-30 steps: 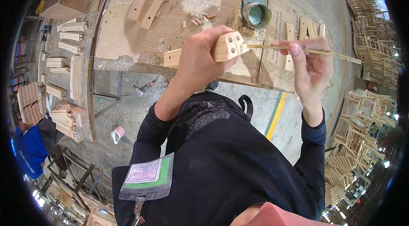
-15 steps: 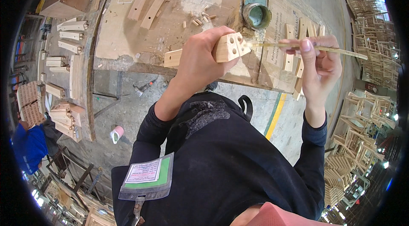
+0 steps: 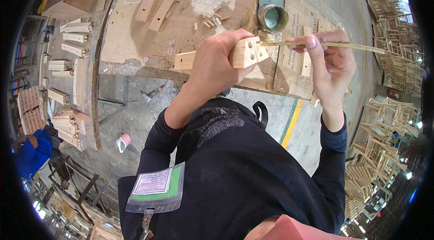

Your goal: The person walks to a workbench in a factory and begins applying glue to small wooden blocks. They use a thin stick to scoop glue from a container and apply it into the holes of the blocks one by one, then place them on the table.

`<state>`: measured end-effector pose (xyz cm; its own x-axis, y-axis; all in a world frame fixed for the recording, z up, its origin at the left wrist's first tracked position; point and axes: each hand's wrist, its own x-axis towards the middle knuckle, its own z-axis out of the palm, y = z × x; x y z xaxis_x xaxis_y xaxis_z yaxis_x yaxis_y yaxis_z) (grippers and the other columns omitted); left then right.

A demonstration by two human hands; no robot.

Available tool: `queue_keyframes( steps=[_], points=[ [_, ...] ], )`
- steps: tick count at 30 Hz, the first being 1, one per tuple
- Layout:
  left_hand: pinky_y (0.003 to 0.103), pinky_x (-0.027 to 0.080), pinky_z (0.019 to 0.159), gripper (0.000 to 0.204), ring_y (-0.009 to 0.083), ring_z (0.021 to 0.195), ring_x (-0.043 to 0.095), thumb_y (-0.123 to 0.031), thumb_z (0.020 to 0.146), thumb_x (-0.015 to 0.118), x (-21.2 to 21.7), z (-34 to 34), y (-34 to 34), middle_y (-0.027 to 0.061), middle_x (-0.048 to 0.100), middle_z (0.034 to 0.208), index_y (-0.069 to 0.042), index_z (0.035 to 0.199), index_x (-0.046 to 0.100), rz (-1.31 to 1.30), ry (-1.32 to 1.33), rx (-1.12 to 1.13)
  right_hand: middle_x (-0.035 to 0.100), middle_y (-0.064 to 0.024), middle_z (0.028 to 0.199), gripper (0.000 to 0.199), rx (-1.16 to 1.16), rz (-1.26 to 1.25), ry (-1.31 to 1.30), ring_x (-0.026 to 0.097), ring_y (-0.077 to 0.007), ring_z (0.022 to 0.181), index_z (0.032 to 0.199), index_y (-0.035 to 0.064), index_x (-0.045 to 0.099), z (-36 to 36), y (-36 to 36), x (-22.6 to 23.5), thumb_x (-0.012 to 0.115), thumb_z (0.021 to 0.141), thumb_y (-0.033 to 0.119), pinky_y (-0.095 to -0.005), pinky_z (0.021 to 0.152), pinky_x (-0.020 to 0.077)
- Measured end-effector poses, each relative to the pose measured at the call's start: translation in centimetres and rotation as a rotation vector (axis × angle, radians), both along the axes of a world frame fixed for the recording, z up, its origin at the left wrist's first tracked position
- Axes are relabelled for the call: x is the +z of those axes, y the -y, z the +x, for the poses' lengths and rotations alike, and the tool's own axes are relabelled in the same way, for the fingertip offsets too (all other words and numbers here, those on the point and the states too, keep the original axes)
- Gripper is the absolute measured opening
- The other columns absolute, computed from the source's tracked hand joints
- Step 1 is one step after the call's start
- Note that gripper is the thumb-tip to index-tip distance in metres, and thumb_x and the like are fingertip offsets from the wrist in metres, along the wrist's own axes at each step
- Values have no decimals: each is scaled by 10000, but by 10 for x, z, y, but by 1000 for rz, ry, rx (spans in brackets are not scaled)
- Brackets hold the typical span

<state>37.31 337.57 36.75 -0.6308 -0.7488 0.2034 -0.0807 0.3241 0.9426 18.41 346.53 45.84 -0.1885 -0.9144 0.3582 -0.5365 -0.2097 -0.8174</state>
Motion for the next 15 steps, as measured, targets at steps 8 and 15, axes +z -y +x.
queue_keyframes(
  steps=[8, 15],
  points=[
    [256, 530, 784, 397, 111, 887, 671, -26, 738, 789, 1, 1, 1, 81, 714, 960, 18, 1105, 645, -7, -6, 16, 679, -167, 908, 121, 4, -17, -15, 724, -250, 843, 1014, -30, 531, -3, 0, 4, 587, 987, 74, -323, 736, 603],
    [262, 533, 783, 397, 115, 893, 677, -37, 734, 794, 0, 0, 1, 85, 715, 960, 15, 1097, 642, -13, -12, 25, 693, -197, 887, 104, -35, -5, -36, 726, -267, 842, 993, -12, 502, -1, -1, 6, 557, 1003, 76, -333, 735, 601]
  ],
)
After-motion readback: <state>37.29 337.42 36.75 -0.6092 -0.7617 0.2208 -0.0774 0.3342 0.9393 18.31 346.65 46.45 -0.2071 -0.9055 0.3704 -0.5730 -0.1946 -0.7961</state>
